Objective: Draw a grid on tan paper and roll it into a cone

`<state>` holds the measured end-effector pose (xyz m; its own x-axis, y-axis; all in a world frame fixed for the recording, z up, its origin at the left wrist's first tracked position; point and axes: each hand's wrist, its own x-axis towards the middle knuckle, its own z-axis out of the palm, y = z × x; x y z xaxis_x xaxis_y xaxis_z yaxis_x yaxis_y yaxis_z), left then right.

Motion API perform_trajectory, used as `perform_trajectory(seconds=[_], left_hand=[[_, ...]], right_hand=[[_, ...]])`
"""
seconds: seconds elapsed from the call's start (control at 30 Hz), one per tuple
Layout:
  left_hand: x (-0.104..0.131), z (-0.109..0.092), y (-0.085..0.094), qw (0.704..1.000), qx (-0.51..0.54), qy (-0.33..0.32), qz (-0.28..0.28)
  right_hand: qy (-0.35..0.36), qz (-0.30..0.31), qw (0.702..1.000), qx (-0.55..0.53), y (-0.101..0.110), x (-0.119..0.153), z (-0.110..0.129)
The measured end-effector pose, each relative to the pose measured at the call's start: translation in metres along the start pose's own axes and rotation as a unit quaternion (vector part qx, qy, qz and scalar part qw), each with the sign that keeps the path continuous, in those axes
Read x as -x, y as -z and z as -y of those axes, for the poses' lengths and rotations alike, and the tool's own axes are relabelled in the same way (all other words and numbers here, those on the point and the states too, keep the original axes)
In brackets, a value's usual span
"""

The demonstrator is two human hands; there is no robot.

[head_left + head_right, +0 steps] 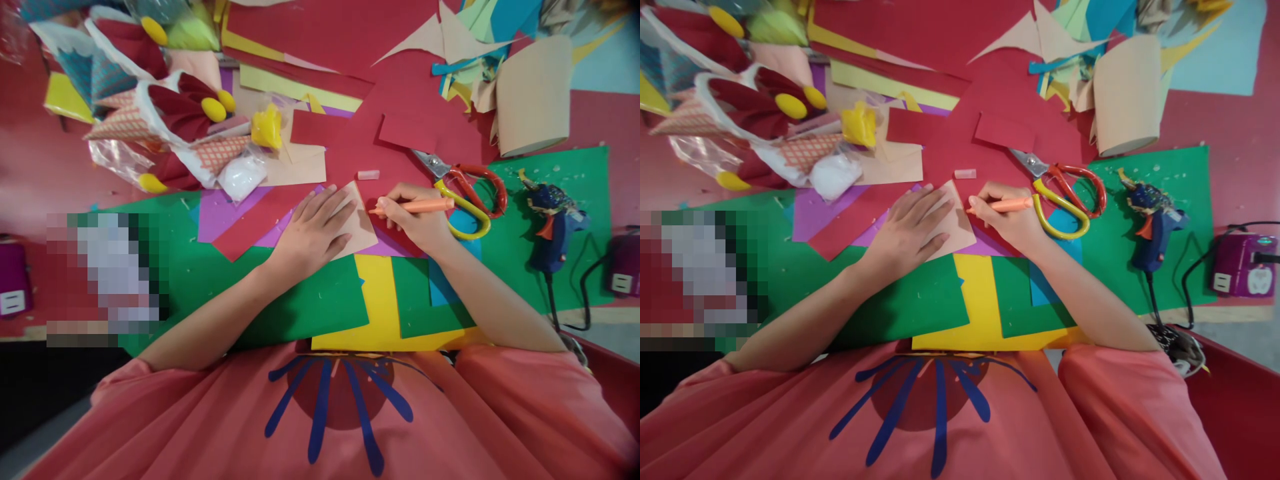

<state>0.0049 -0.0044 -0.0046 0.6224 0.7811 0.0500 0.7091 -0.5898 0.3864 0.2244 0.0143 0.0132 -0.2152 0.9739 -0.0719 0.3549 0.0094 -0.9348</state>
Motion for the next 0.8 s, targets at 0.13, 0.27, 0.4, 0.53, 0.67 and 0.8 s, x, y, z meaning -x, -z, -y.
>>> perform_trajectory(seconds=[0.13, 0.27, 0.4, 0.53, 0.67, 0.8], left_hand=[[-0.0003, -0.0006, 0.0003, 1.0, -0.003, 0.002, 0.0], [-0.0001, 0.0002, -0.0004, 1.0, 0.002, 0.004, 0.002], [0.0002, 0.0012, -0.0017, 1.0, -0.002, 0.001, -0.002], [0.0006, 0.0012, -0.0026, 1.0, -0.013, -0.007, -0.008], [0.0011, 0.0021, -0.0043, 1.0, -0.017, -0.012, -0.014], [0.0015, 0.0035, -0.0058, 1.0, -0.015, -0.003, -0.011]], right_hand=[[0.01, 0.005, 1.0, 0.009, -0.0004, -0.0002, 0.0008], [0.016, 0.008, 1.0, 0.019, -0.0001, -0.0013, 0.0021], [0.0, 0.026, 1.0, -0.003, 0.0, -0.0027, 0.0026], [-0.014, 0.003, 0.999, -0.048, -0.0002, -0.0026, -0.0006], [0.007, 0.0, 1.0, -0.027, 0.0, -0.0015, -0.0027], [0.011, 0.003, 1.0, 0.011, -0.0003, -0.0008, -0.001]])
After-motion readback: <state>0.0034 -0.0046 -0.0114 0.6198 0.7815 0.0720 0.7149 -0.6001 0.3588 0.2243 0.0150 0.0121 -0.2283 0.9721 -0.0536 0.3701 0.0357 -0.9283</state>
